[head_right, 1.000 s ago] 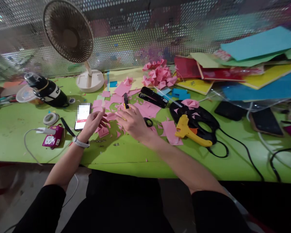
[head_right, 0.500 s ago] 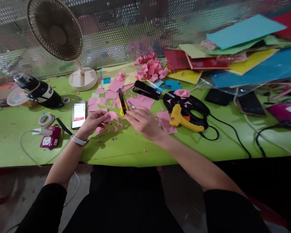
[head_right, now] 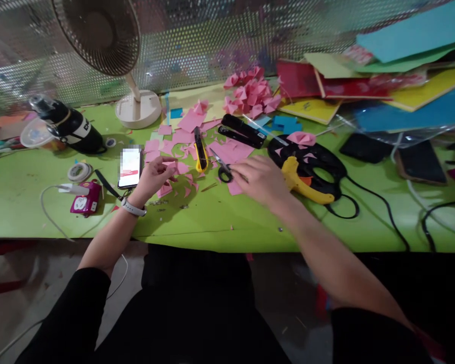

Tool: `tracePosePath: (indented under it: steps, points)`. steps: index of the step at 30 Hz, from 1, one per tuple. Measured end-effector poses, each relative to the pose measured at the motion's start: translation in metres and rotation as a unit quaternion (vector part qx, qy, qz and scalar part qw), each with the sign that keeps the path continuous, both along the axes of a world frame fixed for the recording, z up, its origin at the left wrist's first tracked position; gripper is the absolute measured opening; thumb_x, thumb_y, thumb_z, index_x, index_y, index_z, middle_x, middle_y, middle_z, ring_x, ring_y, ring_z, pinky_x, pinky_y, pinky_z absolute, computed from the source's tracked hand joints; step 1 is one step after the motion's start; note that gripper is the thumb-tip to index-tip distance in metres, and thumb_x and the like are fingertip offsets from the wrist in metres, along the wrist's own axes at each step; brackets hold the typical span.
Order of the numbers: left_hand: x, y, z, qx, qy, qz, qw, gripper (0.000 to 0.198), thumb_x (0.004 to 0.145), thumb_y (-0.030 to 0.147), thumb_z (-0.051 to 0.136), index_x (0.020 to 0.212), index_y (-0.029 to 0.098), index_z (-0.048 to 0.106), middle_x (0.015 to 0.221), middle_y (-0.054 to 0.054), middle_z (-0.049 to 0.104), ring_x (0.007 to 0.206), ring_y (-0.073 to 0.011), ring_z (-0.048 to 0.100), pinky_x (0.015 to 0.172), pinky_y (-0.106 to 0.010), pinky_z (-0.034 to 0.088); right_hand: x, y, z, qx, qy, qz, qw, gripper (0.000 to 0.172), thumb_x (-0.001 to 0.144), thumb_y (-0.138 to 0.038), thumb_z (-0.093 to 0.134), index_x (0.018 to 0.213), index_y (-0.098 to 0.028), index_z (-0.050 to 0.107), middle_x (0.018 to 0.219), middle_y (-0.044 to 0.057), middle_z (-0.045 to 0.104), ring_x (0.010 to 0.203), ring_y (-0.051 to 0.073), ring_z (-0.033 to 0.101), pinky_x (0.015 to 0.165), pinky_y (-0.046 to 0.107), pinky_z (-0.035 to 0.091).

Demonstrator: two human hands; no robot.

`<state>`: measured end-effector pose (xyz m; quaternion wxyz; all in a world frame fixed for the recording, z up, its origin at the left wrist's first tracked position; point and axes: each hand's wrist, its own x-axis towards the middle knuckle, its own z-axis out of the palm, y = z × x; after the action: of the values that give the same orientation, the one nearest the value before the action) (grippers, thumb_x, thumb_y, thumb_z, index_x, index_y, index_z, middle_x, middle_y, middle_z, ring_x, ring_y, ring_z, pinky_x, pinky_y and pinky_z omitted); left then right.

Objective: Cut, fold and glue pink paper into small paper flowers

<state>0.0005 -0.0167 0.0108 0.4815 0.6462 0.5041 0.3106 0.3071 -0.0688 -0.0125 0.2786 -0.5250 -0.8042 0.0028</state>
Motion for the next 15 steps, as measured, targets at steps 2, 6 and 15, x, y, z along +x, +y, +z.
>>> tracePosePath:
  steps: [2,6,15]
  points:
    - [-0.001,0.001,-0.002,0.003,0.002,0.006,1.0,0.027,0.094,0.026,0.063,0.119,0.014,0.063,0.08,-0.006,0.073,0.07,-0.0145,0.074,0.052,-0.02,0.054,-0.011,0.008,-0.001,-0.05,-0.026,0.058,0.997,0.024,0.099,-0.028,0.056,0.106,-0.022,0.078,0.105,0.009,0.078,0.098,0.027,0.069,0.091,0.048,0.053]
    - [0.004,0.0,-0.01,-0.037,-0.001,-0.014,0.999,0.024,0.095,0.023,0.062,0.117,0.015,0.062,0.083,-0.007,0.075,0.069,-0.0149,0.074,0.053,-0.022,0.056,-0.027,0.018,-0.005,-0.115,-0.088,0.143,0.979,0.022,0.094,-0.028,0.066,0.112,-0.02,0.076,0.112,0.011,0.074,0.105,0.028,0.066,0.093,0.047,0.053]
    - [0.019,-0.009,-0.021,-0.038,0.006,-0.049,0.998,0.032,0.094,0.024,0.064,0.124,0.014,0.058,0.095,-0.011,0.077,0.069,-0.0143,0.073,0.052,-0.022,0.053,-0.035,0.025,-0.019,-0.149,-0.074,0.189,0.968,0.017,0.098,-0.023,0.06,0.097,-0.021,0.077,0.101,0.008,0.072,0.101,0.026,0.064,0.088,0.046,0.053]
